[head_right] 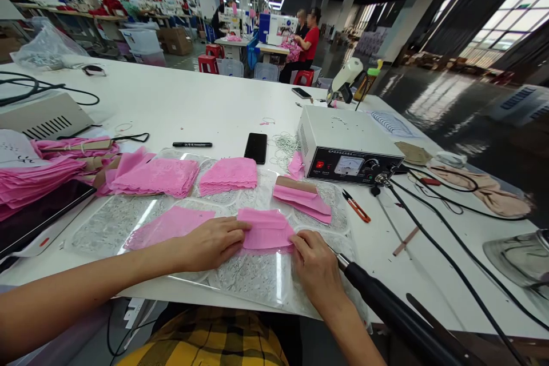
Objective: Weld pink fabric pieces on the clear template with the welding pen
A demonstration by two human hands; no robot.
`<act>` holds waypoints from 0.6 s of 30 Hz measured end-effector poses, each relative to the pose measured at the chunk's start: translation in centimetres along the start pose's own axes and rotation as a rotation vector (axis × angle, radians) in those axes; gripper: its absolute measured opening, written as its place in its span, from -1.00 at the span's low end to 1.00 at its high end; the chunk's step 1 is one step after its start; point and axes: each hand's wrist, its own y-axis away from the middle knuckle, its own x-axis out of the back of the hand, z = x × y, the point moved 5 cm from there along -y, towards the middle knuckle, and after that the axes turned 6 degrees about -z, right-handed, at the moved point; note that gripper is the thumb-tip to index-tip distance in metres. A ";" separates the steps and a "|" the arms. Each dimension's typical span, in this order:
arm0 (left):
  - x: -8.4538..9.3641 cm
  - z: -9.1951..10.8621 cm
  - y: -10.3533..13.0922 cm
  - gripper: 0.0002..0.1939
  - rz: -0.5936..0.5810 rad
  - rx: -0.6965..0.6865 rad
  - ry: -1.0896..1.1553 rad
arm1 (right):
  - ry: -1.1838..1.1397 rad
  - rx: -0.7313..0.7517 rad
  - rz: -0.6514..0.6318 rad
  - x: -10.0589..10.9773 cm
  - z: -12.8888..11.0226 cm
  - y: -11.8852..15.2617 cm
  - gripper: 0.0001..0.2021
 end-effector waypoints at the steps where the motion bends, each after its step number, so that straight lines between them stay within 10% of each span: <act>1: 0.2 -0.1 -0.3 -0.84 -0.002 0.026 0.009 | 0.006 0.006 -0.001 0.0 0.0 0.0 -0.79; 18: 1.4 -2.0 -4.5 -0.86 0.047 0.317 0.179 | -0.103 -0.021 0.027 0.8 -0.1 -0.4 -0.66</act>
